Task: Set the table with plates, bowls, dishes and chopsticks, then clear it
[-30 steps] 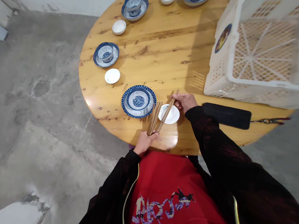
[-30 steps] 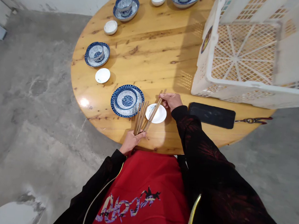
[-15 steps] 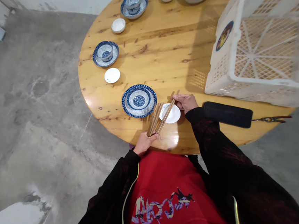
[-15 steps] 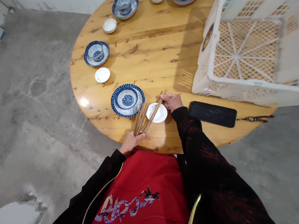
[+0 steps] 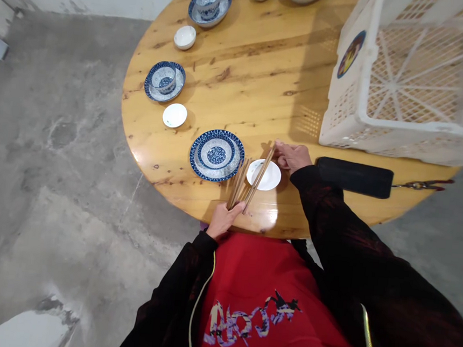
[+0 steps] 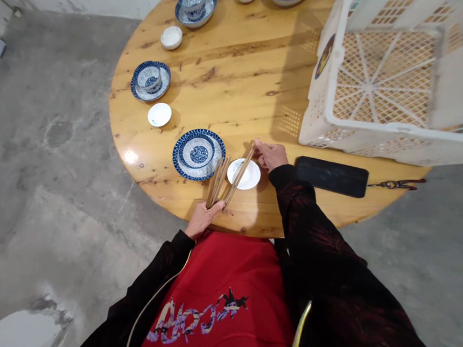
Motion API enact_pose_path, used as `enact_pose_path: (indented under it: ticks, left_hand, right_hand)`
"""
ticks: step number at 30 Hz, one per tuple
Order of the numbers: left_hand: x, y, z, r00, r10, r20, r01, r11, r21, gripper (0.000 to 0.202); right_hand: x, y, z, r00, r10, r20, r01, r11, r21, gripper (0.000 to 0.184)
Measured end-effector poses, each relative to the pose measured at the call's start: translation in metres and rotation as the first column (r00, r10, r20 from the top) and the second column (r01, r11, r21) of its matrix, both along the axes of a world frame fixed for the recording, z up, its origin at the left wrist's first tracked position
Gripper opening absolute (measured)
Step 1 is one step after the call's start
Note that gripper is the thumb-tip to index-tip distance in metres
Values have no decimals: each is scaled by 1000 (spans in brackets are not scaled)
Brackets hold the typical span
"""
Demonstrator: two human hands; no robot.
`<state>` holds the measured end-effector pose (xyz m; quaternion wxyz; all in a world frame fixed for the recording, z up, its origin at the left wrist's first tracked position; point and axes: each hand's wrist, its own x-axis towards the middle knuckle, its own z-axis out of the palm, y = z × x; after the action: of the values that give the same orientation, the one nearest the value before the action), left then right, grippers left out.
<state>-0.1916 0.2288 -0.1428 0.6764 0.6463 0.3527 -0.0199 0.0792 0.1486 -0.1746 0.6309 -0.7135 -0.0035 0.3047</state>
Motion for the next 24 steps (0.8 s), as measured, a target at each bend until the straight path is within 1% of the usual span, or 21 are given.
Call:
enact_pose_path:
  ticks: [3,5,7,9,11,13,15,17,19,21,24]
  left_hand:
    - [-7,5,-1,997,79,7,-79,995,55,45]
    - [-16,11,1,990,141,-7,-140,987,82,48]
    - [-27,16,6,979,201,-35,-197,977,83,52]
    - [-40,20,13,967,250,-57,-247,968,55,57]
    - [-51,23,20,963,265,-57,-265,964,7,63]
    - [-59,25,27,968,247,-36,-248,968,-35,69]
    - [-63,26,32,979,203,1,-202,977,-64,73]
    - [-64,29,37,989,140,36,-136,986,-98,74]
    - [-62,33,43,995,69,69,-58,987,-150,74]
    - [-60,38,48,995,11,103,11,978,-207,73]
    - [-58,48,54,987,-45,157,89,953,-290,71]
  right_hand:
    - [3,-10,6,996,-82,35,84,995,-57,48]
    - [0,-23,14,982,-158,101,166,982,-84,44]
    - [-10,-38,26,956,-218,196,238,968,-85,40]
    - [-30,-51,42,927,-236,291,263,963,-59,35]
    - [-59,-59,60,918,-205,339,226,974,-21,29]
    - [-95,-58,75,930,-159,330,168,986,2,27]
    - [-131,-48,86,961,-79,264,76,997,21,28]
    - [-161,-34,92,981,27,190,-34,999,32,31]
    - [-180,-20,96,980,123,154,-130,991,38,34]
    - [-190,-10,100,969,188,162,-199,978,58,38]
    - [-197,2,110,957,202,206,-230,966,120,42]
